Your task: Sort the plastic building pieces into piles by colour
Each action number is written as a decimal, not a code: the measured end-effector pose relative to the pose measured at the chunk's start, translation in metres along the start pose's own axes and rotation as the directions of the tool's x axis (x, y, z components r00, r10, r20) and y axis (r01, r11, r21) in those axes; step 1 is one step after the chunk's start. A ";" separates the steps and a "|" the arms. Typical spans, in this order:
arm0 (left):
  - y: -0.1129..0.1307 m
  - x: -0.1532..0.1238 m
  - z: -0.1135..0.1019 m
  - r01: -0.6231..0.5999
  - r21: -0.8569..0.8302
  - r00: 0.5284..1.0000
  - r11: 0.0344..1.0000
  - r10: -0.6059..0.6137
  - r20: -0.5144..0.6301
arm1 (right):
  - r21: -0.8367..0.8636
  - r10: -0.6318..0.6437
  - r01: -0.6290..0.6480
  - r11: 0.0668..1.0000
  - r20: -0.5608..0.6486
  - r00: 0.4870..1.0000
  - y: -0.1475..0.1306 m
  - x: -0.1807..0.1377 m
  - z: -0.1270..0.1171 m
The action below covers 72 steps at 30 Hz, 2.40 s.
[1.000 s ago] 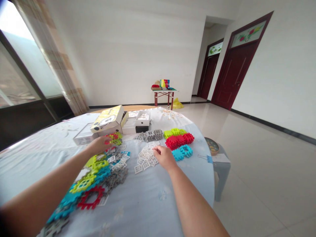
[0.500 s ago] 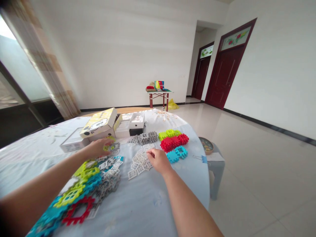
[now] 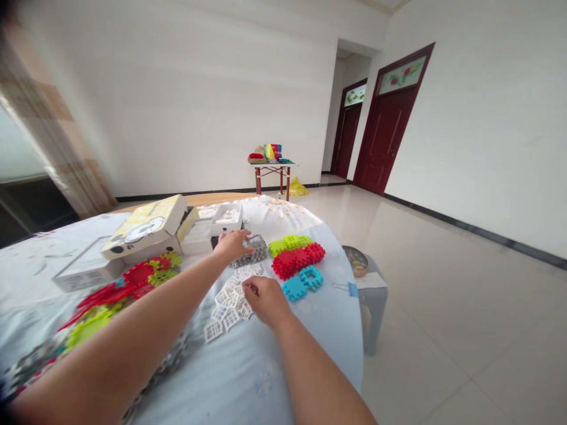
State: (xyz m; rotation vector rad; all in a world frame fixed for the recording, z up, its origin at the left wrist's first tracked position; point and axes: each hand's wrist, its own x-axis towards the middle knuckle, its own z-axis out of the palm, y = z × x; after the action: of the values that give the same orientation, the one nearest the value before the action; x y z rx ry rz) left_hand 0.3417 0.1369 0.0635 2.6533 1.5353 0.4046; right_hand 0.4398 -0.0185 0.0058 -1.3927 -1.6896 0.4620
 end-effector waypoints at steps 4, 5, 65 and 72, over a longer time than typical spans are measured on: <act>0.004 0.011 0.015 0.015 0.018 1.000 1.000 -0.015 0.000 | -0.011 0.014 -0.014 1.000 0.005 1.000 0.001 0.000 0.000; 0.003 0.011 0.016 0.018 0.020 1.000 1.000 -0.018 -0.001 | -0.010 0.017 -0.017 1.000 0.008 1.000 0.001 0.000 -0.001; -0.090 -0.134 -0.042 0.262 -0.420 0.964 0.869 -0.256 0.071 | 0.020 -0.017 0.017 1.000 -0.002 1.000 0.000 -0.005 -0.005; -0.070 -0.130 -0.038 0.175 -0.418 0.983 0.891 -0.182 0.023 | 0.019 -0.002 0.003 1.000 -0.010 1.000 0.003 -0.005 -0.006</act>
State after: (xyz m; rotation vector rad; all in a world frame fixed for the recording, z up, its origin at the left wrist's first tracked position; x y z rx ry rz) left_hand 0.2116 0.0572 0.0626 2.1682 1.4798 0.6606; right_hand 0.4466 -0.0233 0.0051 -1.3768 -1.6742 0.4677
